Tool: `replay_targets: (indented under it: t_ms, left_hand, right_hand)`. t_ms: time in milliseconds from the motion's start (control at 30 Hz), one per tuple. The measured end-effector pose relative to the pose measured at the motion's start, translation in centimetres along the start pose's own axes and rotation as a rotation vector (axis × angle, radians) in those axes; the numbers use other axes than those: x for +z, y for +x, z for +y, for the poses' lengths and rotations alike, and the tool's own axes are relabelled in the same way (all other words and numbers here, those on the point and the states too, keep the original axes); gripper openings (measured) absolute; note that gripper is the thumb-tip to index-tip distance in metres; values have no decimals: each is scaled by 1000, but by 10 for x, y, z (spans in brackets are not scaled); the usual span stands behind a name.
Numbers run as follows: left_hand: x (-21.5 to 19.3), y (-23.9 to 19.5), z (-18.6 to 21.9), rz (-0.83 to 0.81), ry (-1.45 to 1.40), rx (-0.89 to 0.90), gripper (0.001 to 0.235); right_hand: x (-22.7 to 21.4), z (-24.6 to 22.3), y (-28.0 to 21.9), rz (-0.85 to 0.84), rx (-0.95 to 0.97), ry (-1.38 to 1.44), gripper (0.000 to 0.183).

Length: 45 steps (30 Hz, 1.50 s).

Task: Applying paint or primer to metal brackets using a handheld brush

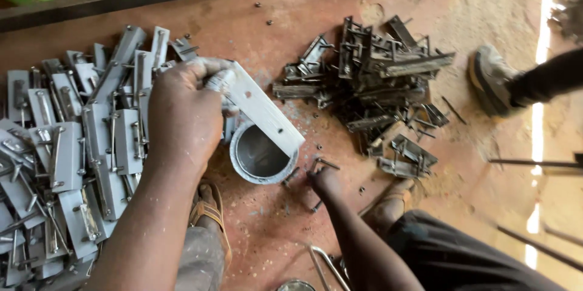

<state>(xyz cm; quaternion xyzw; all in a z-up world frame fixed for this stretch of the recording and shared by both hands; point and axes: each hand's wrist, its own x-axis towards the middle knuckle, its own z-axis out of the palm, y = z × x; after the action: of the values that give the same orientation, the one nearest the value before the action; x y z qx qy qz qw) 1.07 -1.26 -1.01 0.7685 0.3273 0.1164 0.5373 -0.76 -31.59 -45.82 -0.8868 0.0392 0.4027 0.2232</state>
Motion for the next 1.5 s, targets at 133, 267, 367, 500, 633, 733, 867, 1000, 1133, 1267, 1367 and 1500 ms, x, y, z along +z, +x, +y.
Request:
replay_targets:
  t_ms: [133, 267, 367, 500, 633, 733, 867, 1000, 1133, 1267, 1367, 1500]
  left_hand:
    - [-1, -6, 13, -65, -53, -169, 15]
    - [-1, -5, 24, -84, -43, -289, 18]
    - [4, -2, 13, -79, -107, -246, 16]
    - [14, -10, 9, -68, -249, -177, 14]
    - [15, -17, 9, -88, -96, -151, 15]
    - [17, -15, 12, -101, -70, -175, 15]
    - [27, -5, 3, -98, -15, -166, 14]
    - [24, -12, 20, -96, -25, -185, 18]
    - [27, -17, 16, -92, -49, -177, 20]
    - [27, -18, 18, -116, -23, -189, 21]
    - [27, -16, 16, -129, 19, -175, 24]
    - [29, -17, 15, -122, -6, -204, 23]
  right_hand:
    - [-10, -33, -31, 48, 225, 47, 42]
    - [-7, -10, 0, 113, 252, 102, 27]
    - [-31, -13, -10, 101, 208, 58, 35]
    - [-34, -5, -4, 101, 162, 37, 37]
    - [33, 56, 37, 193, -342, -543, 23]
    - [99, 75, 47, 672, -793, -996, 16]
    - [67, 2, -27, 659, -774, -1035, 22]
    - [78, -8, -23, 640, -580, -729, 18]
    - [42, -59, -73, 451, -289, -461, 19]
    - [76, -41, -39, 307, -14, -60, 39]
    - [84, -31, -32, 396, -65, -48, 30]
    - [74, -20, -32, 536, -158, -39, 25]
